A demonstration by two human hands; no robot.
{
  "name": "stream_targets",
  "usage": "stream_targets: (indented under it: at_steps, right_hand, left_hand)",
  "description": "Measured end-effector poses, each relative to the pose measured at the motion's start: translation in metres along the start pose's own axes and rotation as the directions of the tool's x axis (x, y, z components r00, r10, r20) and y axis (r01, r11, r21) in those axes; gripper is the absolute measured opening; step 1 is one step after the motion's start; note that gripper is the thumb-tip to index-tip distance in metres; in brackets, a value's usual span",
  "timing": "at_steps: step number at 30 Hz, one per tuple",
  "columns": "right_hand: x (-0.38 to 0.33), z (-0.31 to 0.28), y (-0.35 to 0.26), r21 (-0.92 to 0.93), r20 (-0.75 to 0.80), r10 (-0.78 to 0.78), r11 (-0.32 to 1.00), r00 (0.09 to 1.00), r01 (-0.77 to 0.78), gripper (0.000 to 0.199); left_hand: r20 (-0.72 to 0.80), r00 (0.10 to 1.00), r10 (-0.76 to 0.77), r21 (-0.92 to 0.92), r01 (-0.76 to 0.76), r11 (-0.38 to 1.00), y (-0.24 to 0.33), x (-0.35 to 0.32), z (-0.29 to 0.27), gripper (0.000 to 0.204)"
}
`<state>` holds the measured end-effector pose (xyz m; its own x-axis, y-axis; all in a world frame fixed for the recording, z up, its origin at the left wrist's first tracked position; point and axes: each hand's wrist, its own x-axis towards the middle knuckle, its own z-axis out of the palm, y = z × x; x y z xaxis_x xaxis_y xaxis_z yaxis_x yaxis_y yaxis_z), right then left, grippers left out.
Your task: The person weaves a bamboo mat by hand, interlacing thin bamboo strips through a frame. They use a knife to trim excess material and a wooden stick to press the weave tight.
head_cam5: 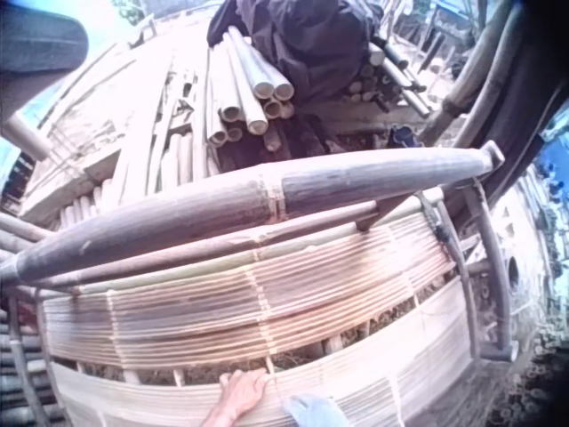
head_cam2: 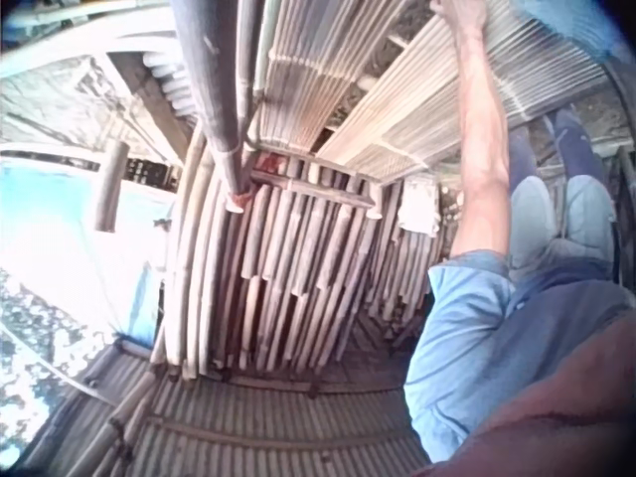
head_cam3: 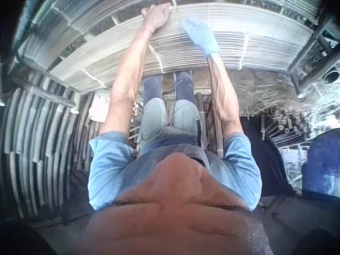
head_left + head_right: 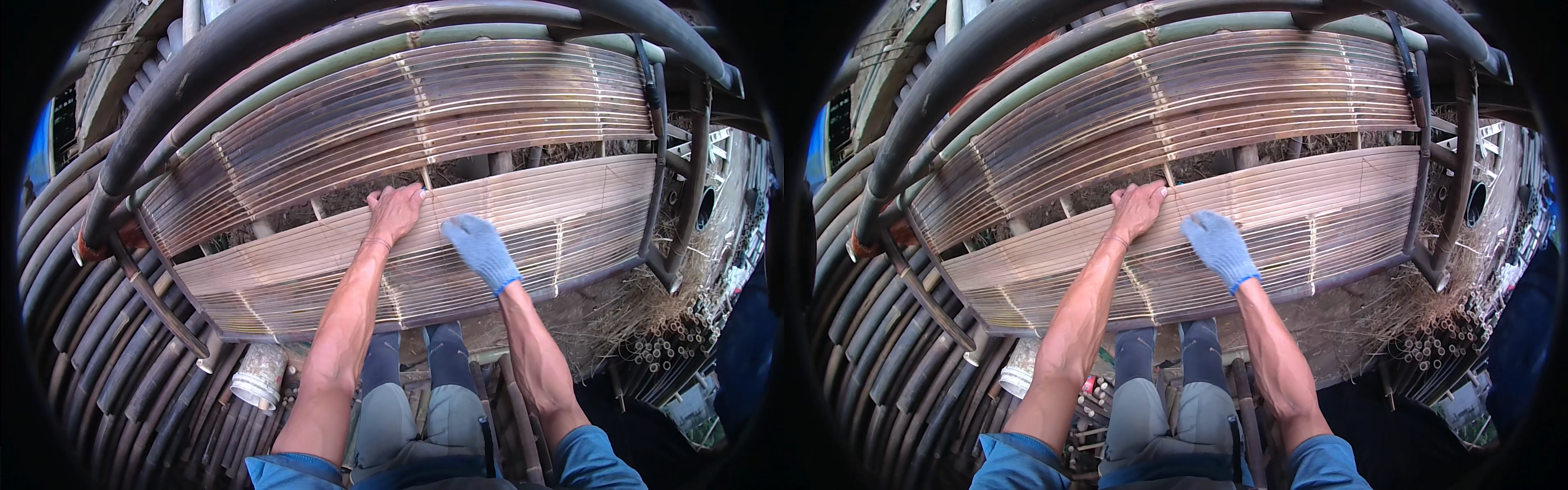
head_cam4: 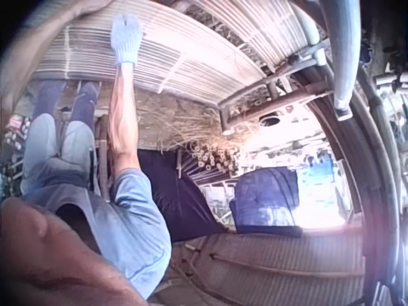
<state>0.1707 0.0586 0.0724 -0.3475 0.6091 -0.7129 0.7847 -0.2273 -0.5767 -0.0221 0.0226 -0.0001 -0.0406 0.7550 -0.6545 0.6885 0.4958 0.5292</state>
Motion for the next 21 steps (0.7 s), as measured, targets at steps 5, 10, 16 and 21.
stream_targets:
  at_steps: [5,10,16,21]
  right_hand:
    - [-0.006,-0.088,-0.043,0.957,-0.259,-0.284,0.052,0.923,0.284,0.038]
    - [-0.005,-0.097,0.026,-0.532,-0.224,-0.424,0.808,0.877,0.254,0.022]
    - [-0.065,0.038,-0.028,-0.416,-0.121,-0.659,0.712,0.742,0.565,0.017]
    - [-0.068,-0.035,0.062,-0.29,0.172,-0.391,0.857,0.904,0.426,0.01]
  left_hand:
    - [0.11,0.994,-0.016,0.016,0.014,1.0,0.01,0.004,-0.011,0.034]
    - [0.062,0.998,0.015,0.006,-0.015,1.0,0.011,0.002,-0.009,0.035]
    - [0.071,0.997,-0.014,-0.006,0.014,1.0,0.008,-0.003,-0.005,0.034]
    - [0.011,0.999,0.03,-0.022,-0.03,0.999,0.006,0.001,-0.008,0.036]
